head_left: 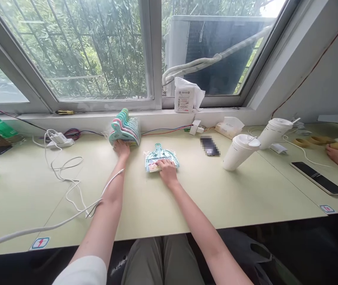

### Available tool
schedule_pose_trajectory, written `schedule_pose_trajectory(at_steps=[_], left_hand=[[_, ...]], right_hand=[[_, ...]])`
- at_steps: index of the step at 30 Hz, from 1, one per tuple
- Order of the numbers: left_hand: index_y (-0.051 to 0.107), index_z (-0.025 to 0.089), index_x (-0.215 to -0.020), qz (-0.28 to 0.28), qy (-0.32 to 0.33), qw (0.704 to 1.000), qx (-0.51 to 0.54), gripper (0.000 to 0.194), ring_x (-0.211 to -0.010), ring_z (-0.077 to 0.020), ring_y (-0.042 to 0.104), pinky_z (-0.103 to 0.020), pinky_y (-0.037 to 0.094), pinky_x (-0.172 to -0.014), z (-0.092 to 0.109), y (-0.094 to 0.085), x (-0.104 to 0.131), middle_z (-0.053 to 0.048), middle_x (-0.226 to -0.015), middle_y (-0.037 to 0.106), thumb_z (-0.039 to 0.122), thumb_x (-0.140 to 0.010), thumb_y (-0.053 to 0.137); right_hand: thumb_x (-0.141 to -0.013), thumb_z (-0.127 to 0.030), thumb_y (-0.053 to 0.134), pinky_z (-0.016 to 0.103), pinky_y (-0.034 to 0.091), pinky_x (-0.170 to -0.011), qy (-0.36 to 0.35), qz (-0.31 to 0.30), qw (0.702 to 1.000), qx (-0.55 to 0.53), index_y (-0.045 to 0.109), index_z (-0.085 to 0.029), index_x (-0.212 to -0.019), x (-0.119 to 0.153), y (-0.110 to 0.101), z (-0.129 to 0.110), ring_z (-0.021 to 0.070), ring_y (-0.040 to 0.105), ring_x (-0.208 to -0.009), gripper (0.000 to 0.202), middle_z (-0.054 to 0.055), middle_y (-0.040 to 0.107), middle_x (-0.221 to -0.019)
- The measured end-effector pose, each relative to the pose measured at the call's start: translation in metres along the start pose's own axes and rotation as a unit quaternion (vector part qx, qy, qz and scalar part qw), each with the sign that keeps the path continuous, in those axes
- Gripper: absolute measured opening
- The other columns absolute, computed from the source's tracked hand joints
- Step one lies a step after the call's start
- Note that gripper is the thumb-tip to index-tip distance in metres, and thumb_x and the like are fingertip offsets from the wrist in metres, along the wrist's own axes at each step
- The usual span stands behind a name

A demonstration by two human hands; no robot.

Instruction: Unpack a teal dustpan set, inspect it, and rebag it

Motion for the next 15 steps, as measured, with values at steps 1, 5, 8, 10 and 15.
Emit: schedule_pose_trajectory(at_steps=[1,5,8,10,15], left_hand=[[0.038,0.0,-0.129,0.036,0.004,0.999,0.006,0.062,-0.129,-0.0418,0.034,-0.056,0.032,-0.101,-0.001,-0.008,0.002,-0.031,-0.135,0.038,0.048,-0.09,0.042],[0.023,0.012,-0.144,0.115,0.088,0.989,0.04,0.069,-0.138,-0.0345,0.024,-0.049,0.03,-0.108,0.003,-0.032,0.0,-0.021,-0.15,0.022,0.047,-0.089,0.046],[0.016,0.017,-0.148,0.078,0.125,0.987,0.059,0.073,-0.143,-0.0342,0.009,-0.051,0.021,-0.113,0.011,-0.035,-0.012,-0.017,-0.155,0.011,0.045,-0.089,0.047],[0.018,0.015,-0.148,0.052,0.125,0.989,0.064,0.073,-0.144,-0.0357,0.004,-0.053,0.017,-0.114,0.016,-0.031,-0.019,-0.018,-0.155,0.01,0.042,-0.088,0.049],[0.02,0.012,-0.148,0.055,0.129,0.987,0.073,0.068,-0.145,-0.0342,-0.005,-0.053,0.012,-0.115,0.02,-0.027,-0.016,-0.018,-0.157,0.002,0.038,-0.09,0.046]], right_hand=[[-0.078,0.003,0.043,0.031,0.034,-0.09,0.0,-0.001,1.0,-0.001,0.06,-0.027,-0.112,0.0,-0.001,0.0,0.0187,0.051,-0.104,0.049,0.003,0.062,-0.117],[-0.077,0.003,0.044,0.031,0.034,-0.09,0.005,-0.002,1.0,-0.01,0.06,-0.026,-0.112,0.001,-0.001,0.0,0.0191,0.05,-0.105,0.049,0.003,0.062,-0.117],[-0.075,0.004,0.045,0.031,0.034,-0.089,0.006,0.0,1.0,-0.016,0.06,-0.027,-0.112,0.001,0.0,0.001,0.0191,0.05,-0.106,0.05,0.002,0.061,-0.118],[-0.074,0.004,0.045,0.031,0.033,-0.089,0.004,0.0,1.0,-0.017,0.06,-0.027,-0.112,0.0,0.001,0.001,0.0191,0.05,-0.106,0.051,0.002,0.061,-0.117],[-0.075,0.004,0.044,0.031,0.033,-0.09,0.009,-0.006,1.0,-0.01,0.061,-0.027,-0.112,0.0,0.0,0.0,0.019,0.05,-0.106,0.051,0.002,0.061,-0.117]])
Point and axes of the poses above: each hand's wrist, its own x-axis away from the middle knuckle, its own y-axis out of the palm, z = x × y, the point moved 4 cm from there along -x, towards the middle knuckle
